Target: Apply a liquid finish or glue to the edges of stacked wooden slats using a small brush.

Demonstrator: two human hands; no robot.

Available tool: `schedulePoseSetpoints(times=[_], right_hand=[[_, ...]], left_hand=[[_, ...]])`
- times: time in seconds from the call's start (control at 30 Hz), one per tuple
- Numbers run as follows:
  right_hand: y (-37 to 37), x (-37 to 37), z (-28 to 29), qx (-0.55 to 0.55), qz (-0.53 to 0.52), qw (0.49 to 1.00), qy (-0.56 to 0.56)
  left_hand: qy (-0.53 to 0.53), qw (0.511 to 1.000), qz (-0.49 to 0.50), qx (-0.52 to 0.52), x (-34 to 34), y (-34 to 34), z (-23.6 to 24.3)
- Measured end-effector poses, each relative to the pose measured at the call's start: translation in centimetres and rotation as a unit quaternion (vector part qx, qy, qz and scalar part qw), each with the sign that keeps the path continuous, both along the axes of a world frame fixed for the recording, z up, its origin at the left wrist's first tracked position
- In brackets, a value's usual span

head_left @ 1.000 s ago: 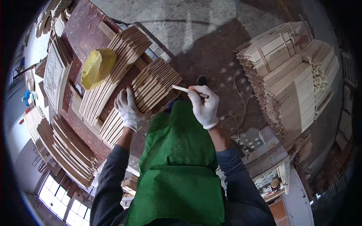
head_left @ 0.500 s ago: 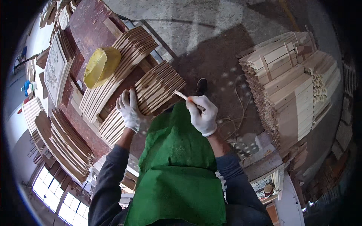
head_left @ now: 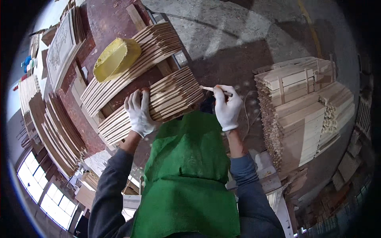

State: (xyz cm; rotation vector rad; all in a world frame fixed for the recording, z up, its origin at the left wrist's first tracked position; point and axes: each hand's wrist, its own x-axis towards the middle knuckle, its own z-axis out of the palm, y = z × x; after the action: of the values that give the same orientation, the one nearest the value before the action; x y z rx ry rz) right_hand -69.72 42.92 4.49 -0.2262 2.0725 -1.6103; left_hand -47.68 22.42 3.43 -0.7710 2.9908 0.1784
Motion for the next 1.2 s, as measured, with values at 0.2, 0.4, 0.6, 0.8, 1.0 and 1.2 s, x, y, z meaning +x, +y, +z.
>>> schedulePoseSetpoints(times=[0.2, 0.4, 0.6, 0.8, 1.0, 1.2], right_hand=[[-0.9, -0.9, -0.2, 0.016, 0.021, 0.999, 0.048], [-1.2, -0.8, 0.3, 0.002, 0.027, 0.997, 0.066], [-1.9, -1.3, 0.4, 0.025, 0.112, 0.986, 0.124], [-2.1, -1.4, 0.8, 0.017, 0.163, 0.976, 0.142], [-2.6, -2.1, 0.8, 0.025, 0.171, 0.963, 0.207], [-2.6, -2.6, 0.9, 0.029, 0.126, 0.985, 0.11]], left_hand=[[0.008, 1.0, 0.003, -0.001, -0.1, 0.0, 0.1], [-0.016, 1.0, 0.007, 0.013, -0.1, -0.1, 0.5], [-0.011, 1.0, 0.003, 0.006, -0.2, -0.1, 0.5], [-0.027, 0.999, 0.014, 0.024, -0.1, -0.1, 0.8], [-0.016, 0.999, 0.016, 0.024, -0.3, -0.2, 0.9], [-0.015, 0.999, 0.018, 0.026, -0.3, -0.1, 1.0]])
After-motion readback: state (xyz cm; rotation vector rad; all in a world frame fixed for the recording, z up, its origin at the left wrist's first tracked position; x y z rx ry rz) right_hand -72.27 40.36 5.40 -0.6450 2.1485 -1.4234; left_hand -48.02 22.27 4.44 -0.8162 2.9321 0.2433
